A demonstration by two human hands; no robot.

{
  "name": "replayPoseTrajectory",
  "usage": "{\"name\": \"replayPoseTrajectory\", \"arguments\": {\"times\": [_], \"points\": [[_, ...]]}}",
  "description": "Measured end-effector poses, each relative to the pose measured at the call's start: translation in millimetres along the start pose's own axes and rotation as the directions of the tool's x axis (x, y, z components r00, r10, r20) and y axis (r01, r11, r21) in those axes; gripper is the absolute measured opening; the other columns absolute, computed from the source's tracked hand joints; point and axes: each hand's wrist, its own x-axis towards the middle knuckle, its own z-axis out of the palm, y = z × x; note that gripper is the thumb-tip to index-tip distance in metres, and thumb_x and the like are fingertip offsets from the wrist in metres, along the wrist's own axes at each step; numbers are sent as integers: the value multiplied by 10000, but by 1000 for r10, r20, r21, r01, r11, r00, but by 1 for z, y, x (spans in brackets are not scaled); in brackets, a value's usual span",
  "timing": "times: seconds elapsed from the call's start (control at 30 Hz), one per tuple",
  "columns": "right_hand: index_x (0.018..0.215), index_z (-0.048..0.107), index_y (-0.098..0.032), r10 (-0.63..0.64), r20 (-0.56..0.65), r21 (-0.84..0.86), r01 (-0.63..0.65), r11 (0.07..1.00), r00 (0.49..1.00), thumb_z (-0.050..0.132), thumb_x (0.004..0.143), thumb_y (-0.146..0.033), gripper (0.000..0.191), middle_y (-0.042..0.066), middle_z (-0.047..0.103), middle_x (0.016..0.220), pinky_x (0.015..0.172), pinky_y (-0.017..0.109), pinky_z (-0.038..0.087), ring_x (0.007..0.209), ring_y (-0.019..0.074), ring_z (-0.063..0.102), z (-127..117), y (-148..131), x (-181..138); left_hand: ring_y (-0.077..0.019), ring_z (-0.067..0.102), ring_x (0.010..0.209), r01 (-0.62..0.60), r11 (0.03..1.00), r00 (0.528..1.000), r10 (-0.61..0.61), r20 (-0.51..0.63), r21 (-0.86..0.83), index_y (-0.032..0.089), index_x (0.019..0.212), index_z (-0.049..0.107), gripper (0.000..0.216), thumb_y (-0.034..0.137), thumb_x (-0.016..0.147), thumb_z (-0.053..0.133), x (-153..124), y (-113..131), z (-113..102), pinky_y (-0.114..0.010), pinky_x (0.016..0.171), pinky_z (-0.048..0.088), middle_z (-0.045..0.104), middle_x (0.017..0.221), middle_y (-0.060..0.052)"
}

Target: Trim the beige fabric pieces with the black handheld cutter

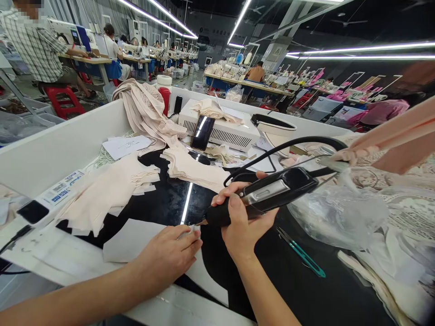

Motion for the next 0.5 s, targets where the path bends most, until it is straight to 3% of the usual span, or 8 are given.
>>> {"name": "replayPoseTrajectory", "arguments": {"times": [0.33,0.5], "points": [[1238,481,-295,8,-18,-1,-8,1000,1000,732,834,-180,489,-94,656,795,552,299,572,554,106,621,-1,-4,4,-209,638,1159,14,999,1000,-15,-12,-45,145,1277,637,255,253,1069,537,-1,-1,-3,-333,921,544,705,1319,-36],[1215,526,-286,5,-49,-57,-7,998,999,787,813,-203,486,-80,671,804,556,303,577,555,112,624,-12,-20,4,-228,646,1145,40,999,998,-39,50,-22,166,1308,625,271,260,1081,512,-2,-19,-15,-347,872,533,694,1355,-40]]}}
